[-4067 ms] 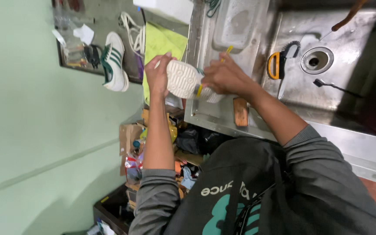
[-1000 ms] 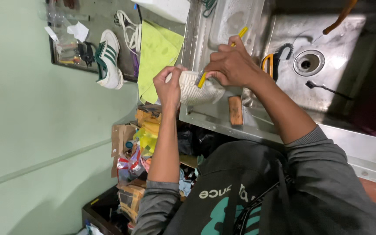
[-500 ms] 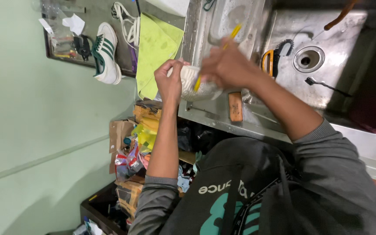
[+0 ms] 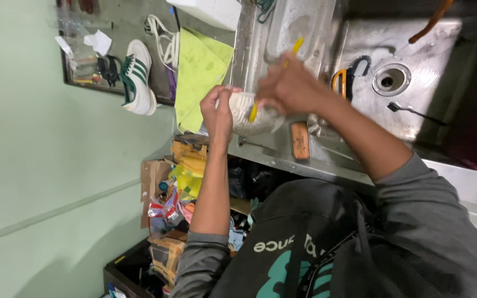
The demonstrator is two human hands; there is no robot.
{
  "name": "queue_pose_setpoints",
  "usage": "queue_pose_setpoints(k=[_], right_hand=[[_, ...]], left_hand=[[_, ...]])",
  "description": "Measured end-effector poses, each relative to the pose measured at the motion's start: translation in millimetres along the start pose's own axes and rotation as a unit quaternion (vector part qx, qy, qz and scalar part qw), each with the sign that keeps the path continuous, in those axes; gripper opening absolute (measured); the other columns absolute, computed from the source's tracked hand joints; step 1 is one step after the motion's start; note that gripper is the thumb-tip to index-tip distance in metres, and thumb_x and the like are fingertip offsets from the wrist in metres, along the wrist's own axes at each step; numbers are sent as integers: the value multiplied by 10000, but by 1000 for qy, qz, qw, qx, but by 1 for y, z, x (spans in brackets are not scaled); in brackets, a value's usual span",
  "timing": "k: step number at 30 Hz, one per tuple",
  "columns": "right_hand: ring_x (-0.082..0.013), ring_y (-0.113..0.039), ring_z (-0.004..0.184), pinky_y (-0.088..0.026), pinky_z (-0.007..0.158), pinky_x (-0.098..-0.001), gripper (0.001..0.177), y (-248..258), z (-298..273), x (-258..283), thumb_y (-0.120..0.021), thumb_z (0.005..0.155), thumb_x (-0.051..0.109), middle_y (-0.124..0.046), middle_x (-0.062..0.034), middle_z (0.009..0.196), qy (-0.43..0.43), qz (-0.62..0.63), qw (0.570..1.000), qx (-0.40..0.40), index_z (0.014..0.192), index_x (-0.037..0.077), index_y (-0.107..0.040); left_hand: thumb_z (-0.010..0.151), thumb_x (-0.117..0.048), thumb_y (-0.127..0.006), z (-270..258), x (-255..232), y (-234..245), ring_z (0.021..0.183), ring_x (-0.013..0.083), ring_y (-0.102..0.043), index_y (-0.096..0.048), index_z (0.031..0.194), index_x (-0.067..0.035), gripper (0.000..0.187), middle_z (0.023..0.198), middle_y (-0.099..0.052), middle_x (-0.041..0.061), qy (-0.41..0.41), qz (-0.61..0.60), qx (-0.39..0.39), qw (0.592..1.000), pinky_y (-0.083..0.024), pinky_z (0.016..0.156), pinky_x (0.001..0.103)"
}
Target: The person cleans a shoe at a sink, using a brush to scrub the sole and upper, rinsing it under water, and wiping it with a cloth.
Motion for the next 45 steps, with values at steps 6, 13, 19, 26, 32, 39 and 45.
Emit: queue_pose_setpoints(k=[6,13,19,26,32,39,45], right_hand=[[-208,-562,851,-409,940,-496,238,-27,-15,-14,-617,1094,468,-616,91,833,94,-95,979,-154,969,336,-770],[-194,-660,837,-164,1331,-561,327,-12,0,1,-631,1113,354,-701,27,703,-4,60,998,21,957,156,-839],[-194,-546,835,-319,1014,-438,317,-50,0,-12,-599,1080,509,-708,110,789,35,11,999,34,1020,298,-828],[-211,-538,795,-349,1000,-438,288,-14,3,-7,-641,1125,467,-674,97,733,55,-46,996,-54,1008,300,-844],[-134,-613,742,-321,1024,-429,133,-3,7,5,-660,969,149,-672,14,718,-136,203,970,18,864,128,-738],[-171,-513,803,-282,1057,-509,100,-36,-8,8,-712,1019,258,-541,49,832,36,216,973,-73,973,182,-665],[-227,-517,751,-315,858,-446,293,-51,1,29,-648,1120,425,-611,102,765,192,-91,974,-79,877,294,-747]], left_hand=[[911,-177,-669,-6,-16,-2,909,146,-654,-814,818,-130,178,828,-780,74,-22,-27,-26,999,-508,926,298],[968,-217,-689,0,14,4,805,170,-714,-765,867,-174,133,850,-790,-1,12,10,-27,1000,-578,649,316],[958,-156,-723,-8,-14,2,859,157,-716,-788,845,-114,137,847,-799,18,-55,2,-27,998,-535,866,315],[1018,-270,-591,-7,-8,5,788,140,-595,-772,850,-143,278,794,-698,-18,-40,-12,-36,998,-476,836,343],[998,-238,-551,3,25,1,722,150,-621,-782,900,-141,269,846,-733,28,33,-36,-27,998,-475,594,309],[979,-117,-570,-21,5,-3,937,165,-653,-797,927,-97,233,937,-786,88,13,-84,-22,996,-502,906,311],[1023,-124,-512,-12,-1,-3,1014,183,-672,-731,924,-138,241,1007,-761,30,-14,-22,26,999,-454,1003,311]])
Point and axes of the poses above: each hand's wrist, its own z-axis towards the middle knuckle, its own y-axis out of the back of the hand, x = y × z, the point moved 8 cm from there along z, towards the middle knuckle
